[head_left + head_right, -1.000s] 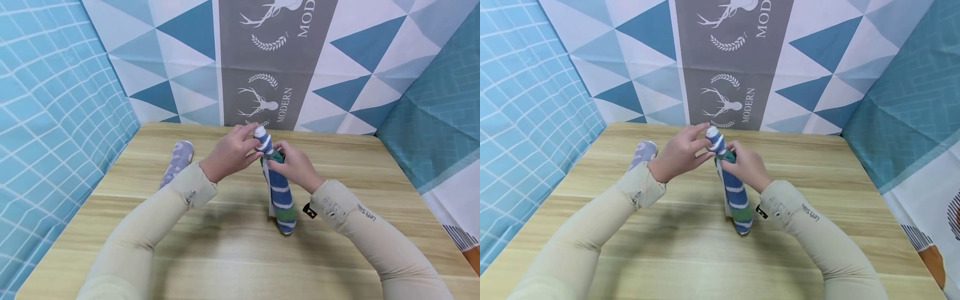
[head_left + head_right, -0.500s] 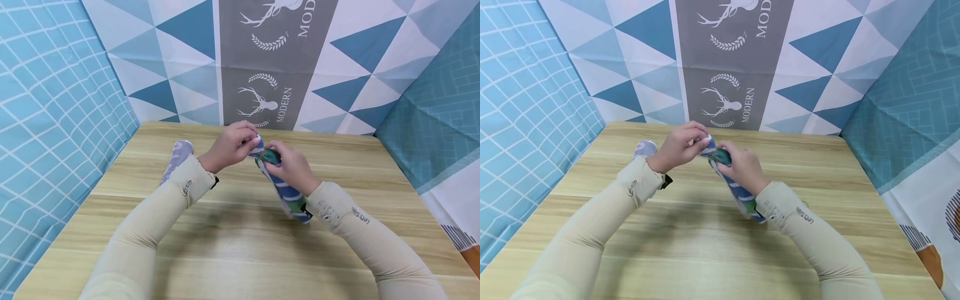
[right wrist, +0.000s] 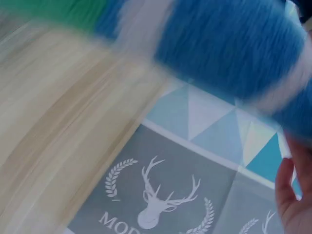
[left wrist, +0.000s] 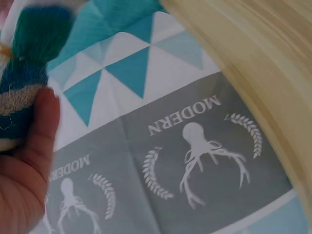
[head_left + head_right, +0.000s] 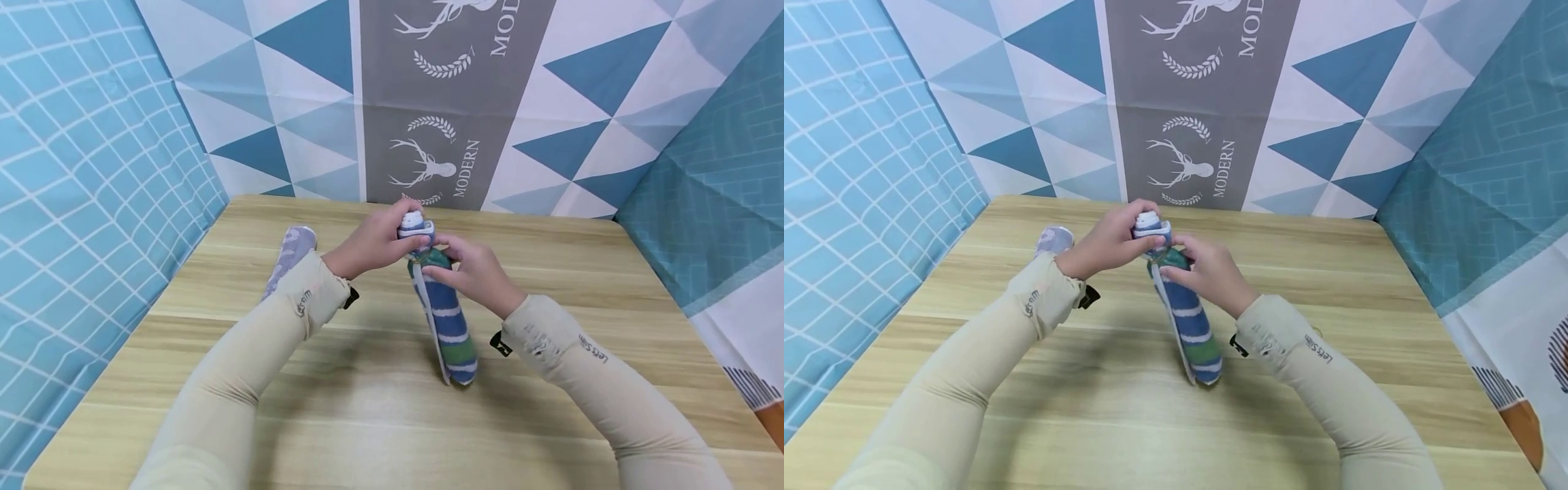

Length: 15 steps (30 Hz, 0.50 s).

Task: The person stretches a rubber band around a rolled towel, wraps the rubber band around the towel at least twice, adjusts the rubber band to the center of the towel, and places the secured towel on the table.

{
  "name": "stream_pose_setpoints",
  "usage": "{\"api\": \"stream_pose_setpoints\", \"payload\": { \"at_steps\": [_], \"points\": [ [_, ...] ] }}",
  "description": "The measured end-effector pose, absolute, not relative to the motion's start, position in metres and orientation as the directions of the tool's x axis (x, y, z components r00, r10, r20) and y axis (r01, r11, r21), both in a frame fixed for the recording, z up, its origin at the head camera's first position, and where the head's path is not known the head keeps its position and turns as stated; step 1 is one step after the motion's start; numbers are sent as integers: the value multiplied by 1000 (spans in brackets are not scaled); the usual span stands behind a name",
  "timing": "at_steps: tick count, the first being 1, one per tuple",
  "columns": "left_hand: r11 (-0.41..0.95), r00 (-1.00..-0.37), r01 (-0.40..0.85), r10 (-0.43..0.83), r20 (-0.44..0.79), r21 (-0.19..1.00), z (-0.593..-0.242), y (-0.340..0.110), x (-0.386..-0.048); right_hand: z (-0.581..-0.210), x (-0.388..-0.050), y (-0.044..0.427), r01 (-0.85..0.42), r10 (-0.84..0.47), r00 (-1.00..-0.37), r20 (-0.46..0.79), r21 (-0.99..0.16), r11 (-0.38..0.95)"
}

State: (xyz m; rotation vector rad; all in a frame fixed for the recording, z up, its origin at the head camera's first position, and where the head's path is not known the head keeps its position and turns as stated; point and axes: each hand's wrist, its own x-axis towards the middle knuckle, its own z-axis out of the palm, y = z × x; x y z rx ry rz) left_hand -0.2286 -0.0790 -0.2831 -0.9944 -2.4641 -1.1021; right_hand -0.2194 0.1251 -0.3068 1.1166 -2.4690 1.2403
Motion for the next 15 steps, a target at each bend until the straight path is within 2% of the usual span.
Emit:
{"api": "stream_pose_setpoints", "payload": {
  "at_steps": [3,7,9,11,15],
  "points": [
    [420,-666,745,516,539,518,-284,-81,-228,-309,-225,128,-733,-574,-650,498,-610,301],
    [334,-588,808,524,616,485,-288,-82,-229,-310,-234,131,-861,-596,-495,632,-451,236],
    [295,-542,839,521,660,456,-289,-81,-229,-307,-236,131,-897,-606,-436,665,-380,228],
    [263,-499,866,512,699,426,-291,-80,-230,-306,-238,131,-910,-613,-408,677,-358,211],
    [233,-420,908,495,760,349,-293,-76,-229,-303,-238,128,-896,-628,-414,659,-418,153]
  ]
}}
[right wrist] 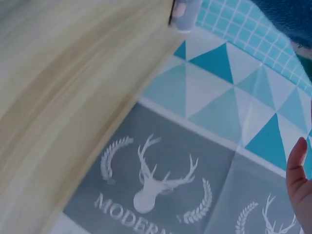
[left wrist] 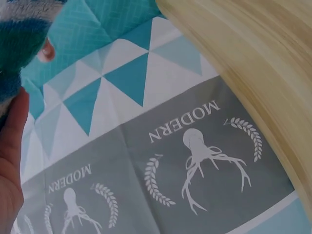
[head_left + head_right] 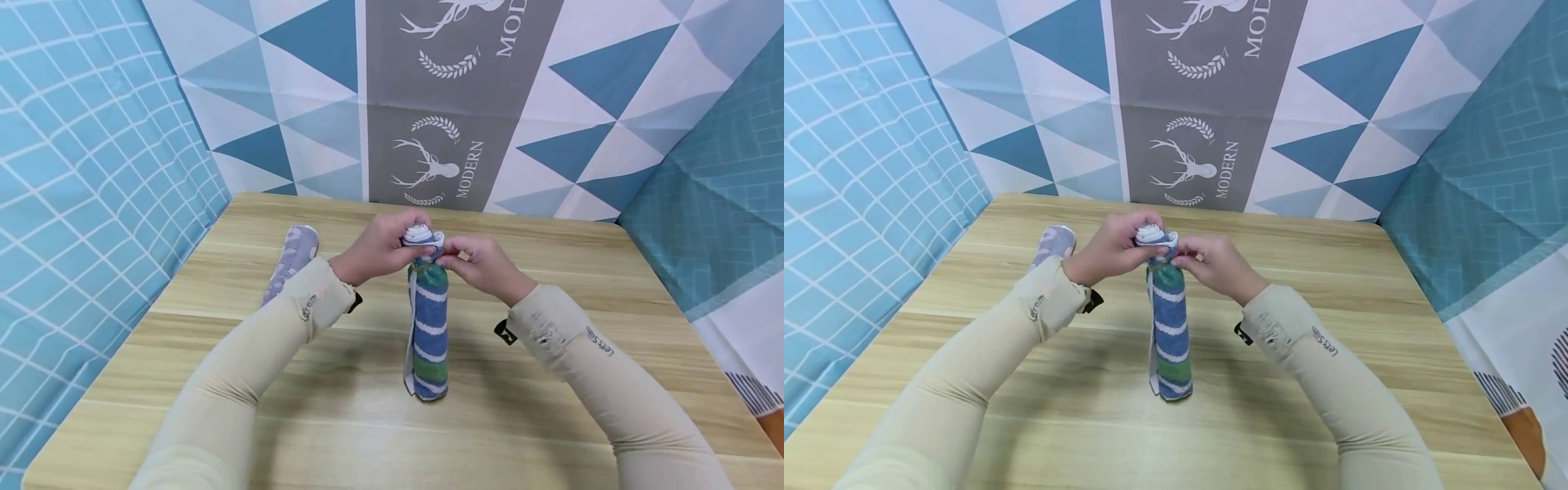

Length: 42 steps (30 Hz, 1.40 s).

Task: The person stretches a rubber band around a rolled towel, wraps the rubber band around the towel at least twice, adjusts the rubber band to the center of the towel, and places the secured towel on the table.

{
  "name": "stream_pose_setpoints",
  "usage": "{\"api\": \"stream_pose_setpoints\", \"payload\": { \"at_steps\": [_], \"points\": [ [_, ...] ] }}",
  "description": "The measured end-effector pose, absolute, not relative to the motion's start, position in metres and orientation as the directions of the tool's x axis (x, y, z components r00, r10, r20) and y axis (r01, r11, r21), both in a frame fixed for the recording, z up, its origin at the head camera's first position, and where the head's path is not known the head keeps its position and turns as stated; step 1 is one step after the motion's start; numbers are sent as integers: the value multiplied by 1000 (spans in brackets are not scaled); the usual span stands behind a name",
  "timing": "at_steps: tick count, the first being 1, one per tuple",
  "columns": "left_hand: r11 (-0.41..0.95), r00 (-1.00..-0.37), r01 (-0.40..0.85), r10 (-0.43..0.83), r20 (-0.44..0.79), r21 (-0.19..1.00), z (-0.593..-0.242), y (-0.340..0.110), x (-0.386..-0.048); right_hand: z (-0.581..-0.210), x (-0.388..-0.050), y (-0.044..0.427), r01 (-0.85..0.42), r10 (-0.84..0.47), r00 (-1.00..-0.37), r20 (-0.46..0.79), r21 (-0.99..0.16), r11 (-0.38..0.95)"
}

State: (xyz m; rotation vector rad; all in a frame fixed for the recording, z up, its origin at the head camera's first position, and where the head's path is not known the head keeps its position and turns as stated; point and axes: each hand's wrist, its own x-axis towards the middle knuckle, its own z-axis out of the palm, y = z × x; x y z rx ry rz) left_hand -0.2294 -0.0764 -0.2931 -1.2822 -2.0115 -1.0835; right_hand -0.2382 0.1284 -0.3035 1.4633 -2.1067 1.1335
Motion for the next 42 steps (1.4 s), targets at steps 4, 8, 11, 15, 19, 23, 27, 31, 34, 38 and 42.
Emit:
{"api": "stream_pose_setpoints", "payload": {
  "at_steps": [4,8,11,15,19,23,27,31,34,38,42],
  "points": [
    [254,-381,922,475,793,292,-294,-72,-227,-302,-236,127,-884,-643,-414,645,-455,112],
    [316,-378,915,447,811,252,-292,-70,-227,-307,-237,128,-912,-639,-347,686,-407,58],
    [391,-385,892,395,834,227,-291,-73,-231,-312,-236,126,-954,-671,-216,709,-300,-11],
    [478,-453,836,324,830,270,-287,-80,-235,-319,-233,126,-983,-719,-89,689,-176,-46],
    [561,-603,719,208,770,411,-284,-85,-238,-327,-229,133,-992,-756,-58,652,-124,-31],
    [609,-705,620,155,692,495,-284,-81,-238,-330,-224,137,-978,-818,-117,563,-209,-4],
    [649,-730,580,147,668,492,-285,-78,-240,-322,-219,133,-884,-864,-311,397,-455,108],
    [683,-746,517,65,662,516,-280,-83,-247,-322,-213,128,-878,-883,-392,259,-392,275],
    [682,-796,453,21,604,573,-276,-88,-251,-329,-210,130,-926,-890,-374,261,-156,343],
    [664,-883,326,-40,468,673,-274,-94,-253,-339,-211,137,-927,-906,-282,315,155,342],
    [629,-925,227,-100,368,743,-276,-95,-251,-341,-213,139,-868,-908,-242,344,341,360]
  ]
}}
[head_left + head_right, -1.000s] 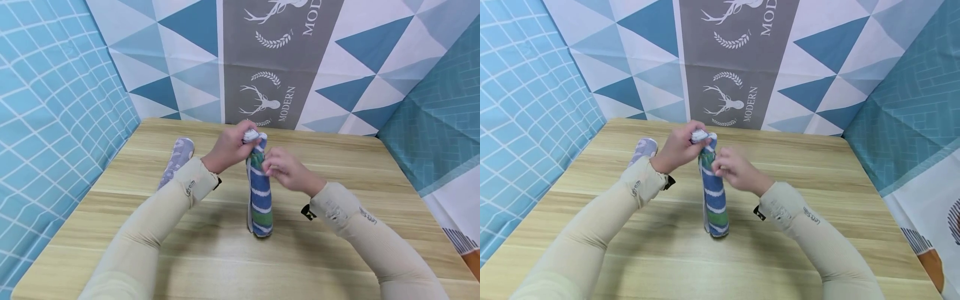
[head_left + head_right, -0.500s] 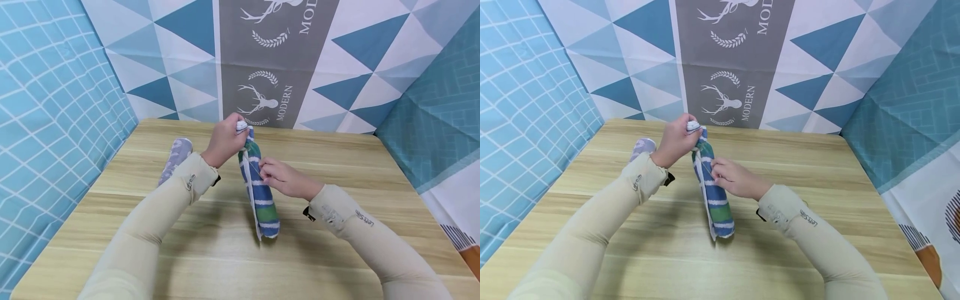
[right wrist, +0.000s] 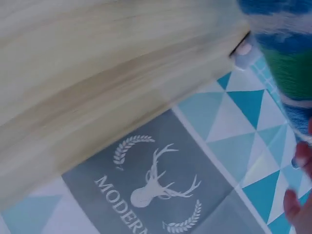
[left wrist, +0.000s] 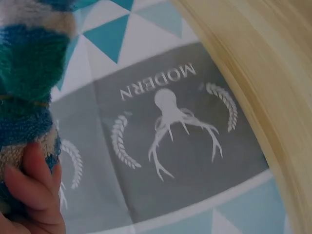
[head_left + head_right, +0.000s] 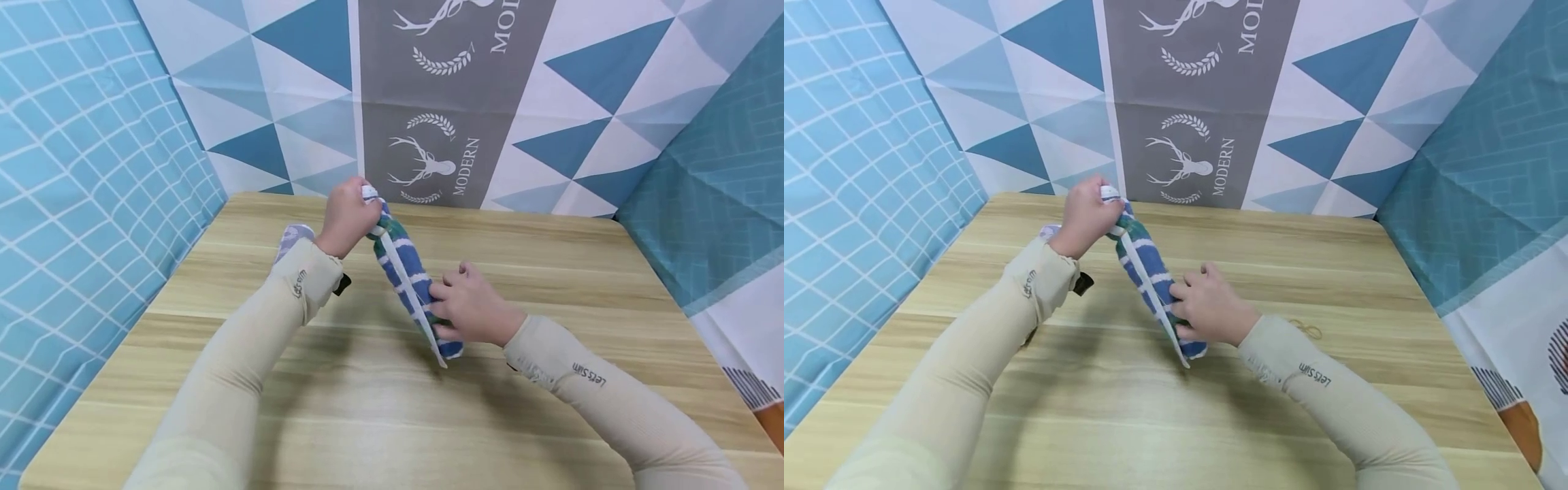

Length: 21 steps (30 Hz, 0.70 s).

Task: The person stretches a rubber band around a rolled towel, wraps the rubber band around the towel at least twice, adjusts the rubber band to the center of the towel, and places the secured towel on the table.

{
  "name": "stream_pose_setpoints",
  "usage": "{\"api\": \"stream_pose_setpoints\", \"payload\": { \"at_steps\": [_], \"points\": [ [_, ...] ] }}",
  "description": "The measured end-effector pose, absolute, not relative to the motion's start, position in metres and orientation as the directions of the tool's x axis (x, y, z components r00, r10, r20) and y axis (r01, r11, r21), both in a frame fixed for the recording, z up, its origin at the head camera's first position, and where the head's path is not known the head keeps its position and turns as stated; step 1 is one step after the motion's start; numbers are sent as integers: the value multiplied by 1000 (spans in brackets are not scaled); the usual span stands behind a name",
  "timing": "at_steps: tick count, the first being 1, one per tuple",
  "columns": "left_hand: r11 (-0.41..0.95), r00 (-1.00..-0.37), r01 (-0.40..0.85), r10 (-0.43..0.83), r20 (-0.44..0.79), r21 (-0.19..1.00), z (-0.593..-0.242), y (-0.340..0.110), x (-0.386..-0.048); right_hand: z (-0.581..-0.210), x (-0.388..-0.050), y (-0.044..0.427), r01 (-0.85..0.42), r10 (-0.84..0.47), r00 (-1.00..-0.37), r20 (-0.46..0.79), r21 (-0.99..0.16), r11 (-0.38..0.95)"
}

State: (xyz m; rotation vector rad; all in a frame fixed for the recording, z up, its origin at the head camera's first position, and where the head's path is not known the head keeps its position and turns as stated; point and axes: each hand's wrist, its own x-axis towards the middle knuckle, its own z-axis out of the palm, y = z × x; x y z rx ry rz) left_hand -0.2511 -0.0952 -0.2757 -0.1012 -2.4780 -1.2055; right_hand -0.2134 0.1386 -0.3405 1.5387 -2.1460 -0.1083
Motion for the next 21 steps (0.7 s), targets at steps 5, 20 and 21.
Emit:
{"api": "stream_pose_setpoints", "payload": {
  "at_steps": [5,20,21],
  "points": [
    [613,-949,242,-12,315,752,-274,-84,-245,-323,-216,127,-791,-744,-540,394,65,608],
    [315,-305,941,632,713,123,-291,-109,-242,-322,-238,136,-656,-705,-624,337,-717,238],
    [305,-260,950,656,708,66,-291,-109,-242,-322,-239,137,-640,-708,-625,328,-734,226]
  ]
}}
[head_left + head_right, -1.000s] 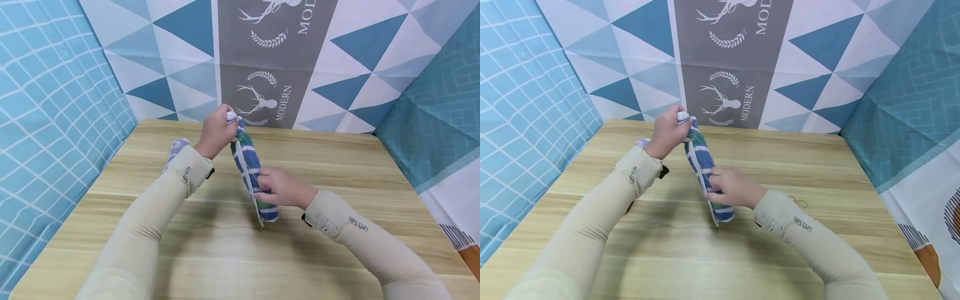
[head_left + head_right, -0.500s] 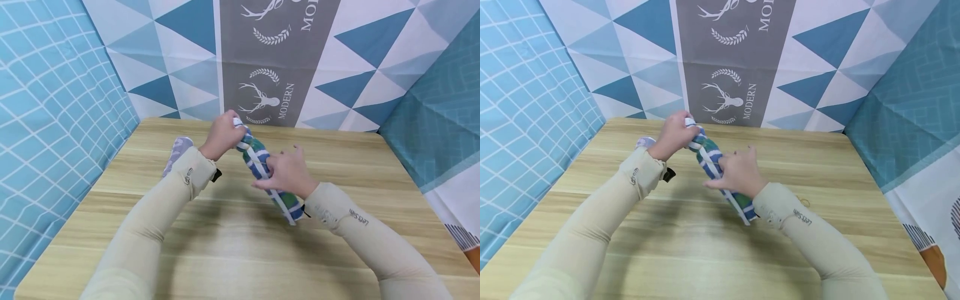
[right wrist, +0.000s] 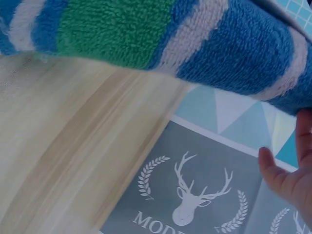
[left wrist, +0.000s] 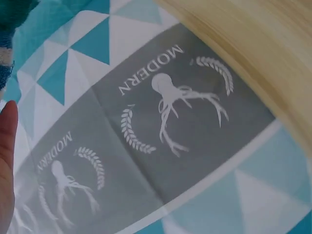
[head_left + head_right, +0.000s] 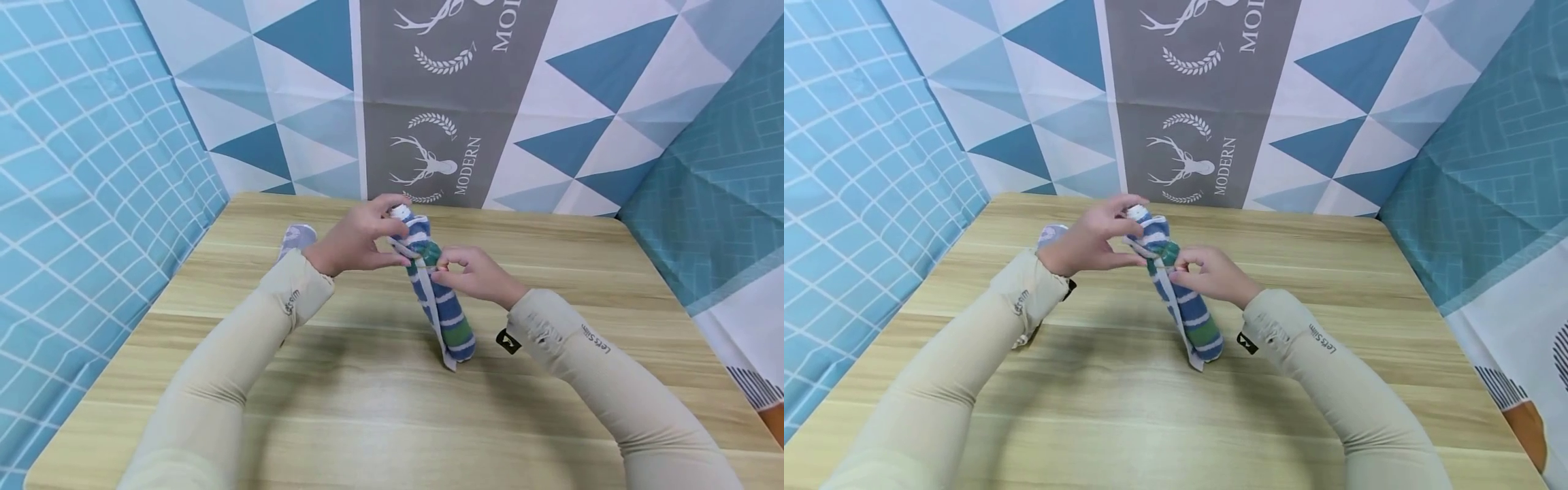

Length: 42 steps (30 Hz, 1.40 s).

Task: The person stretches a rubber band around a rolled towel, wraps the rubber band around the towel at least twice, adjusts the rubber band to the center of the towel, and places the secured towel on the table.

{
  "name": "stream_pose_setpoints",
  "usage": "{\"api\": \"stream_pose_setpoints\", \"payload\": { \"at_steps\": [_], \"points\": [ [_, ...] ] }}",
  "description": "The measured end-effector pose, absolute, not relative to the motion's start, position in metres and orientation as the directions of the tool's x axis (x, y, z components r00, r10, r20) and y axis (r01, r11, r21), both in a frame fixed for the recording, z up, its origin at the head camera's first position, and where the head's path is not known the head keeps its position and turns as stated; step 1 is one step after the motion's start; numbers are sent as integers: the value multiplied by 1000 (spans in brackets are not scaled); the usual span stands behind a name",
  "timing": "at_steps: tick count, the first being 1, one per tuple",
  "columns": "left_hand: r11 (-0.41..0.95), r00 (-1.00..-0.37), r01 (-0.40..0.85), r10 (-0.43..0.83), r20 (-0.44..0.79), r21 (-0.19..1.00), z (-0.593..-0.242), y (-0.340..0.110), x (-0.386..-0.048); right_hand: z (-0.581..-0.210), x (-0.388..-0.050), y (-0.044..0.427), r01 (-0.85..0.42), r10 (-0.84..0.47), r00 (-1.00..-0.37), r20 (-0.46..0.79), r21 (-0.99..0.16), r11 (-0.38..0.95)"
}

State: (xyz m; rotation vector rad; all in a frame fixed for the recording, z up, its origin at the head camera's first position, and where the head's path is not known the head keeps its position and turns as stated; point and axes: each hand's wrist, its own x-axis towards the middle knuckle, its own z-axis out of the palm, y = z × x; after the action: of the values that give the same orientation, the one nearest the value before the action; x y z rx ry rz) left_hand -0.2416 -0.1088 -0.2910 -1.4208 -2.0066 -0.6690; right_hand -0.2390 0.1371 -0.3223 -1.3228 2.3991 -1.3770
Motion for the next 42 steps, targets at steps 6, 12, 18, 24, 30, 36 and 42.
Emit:
{"api": "stream_pose_setpoints", "payload": {
  "at_steps": [6,12,18,24,30,36,42],
  "points": [
    [327,-128,922,765,631,-209,-289,-103,-243,-323,-237,141,-560,-687,-670,281,-799,219],
    [347,-172,917,789,590,-197,-288,-100,-241,-321,-227,131,-731,-648,-649,398,-563,385],
    [429,-310,899,768,560,-90,-281,-94,-234,-320,-214,119,-772,-555,-544,629,-117,625],
    [540,-399,836,719,569,-95,-276,-83,-230,-320,-213,115,-768,-543,-408,734,47,639],
    [679,-525,729,635,567,-86,-277,-72,-227,-319,-207,110,-716,-585,-354,729,191,672],
    [747,-639,663,522,565,59,-268,-66,-227,-319,-205,102,-706,-581,-381,719,179,685],
    [775,-742,589,408,532,228,-260,-71,-228,-325,-211,105,-767,-585,-280,761,189,614]
  ]
}}
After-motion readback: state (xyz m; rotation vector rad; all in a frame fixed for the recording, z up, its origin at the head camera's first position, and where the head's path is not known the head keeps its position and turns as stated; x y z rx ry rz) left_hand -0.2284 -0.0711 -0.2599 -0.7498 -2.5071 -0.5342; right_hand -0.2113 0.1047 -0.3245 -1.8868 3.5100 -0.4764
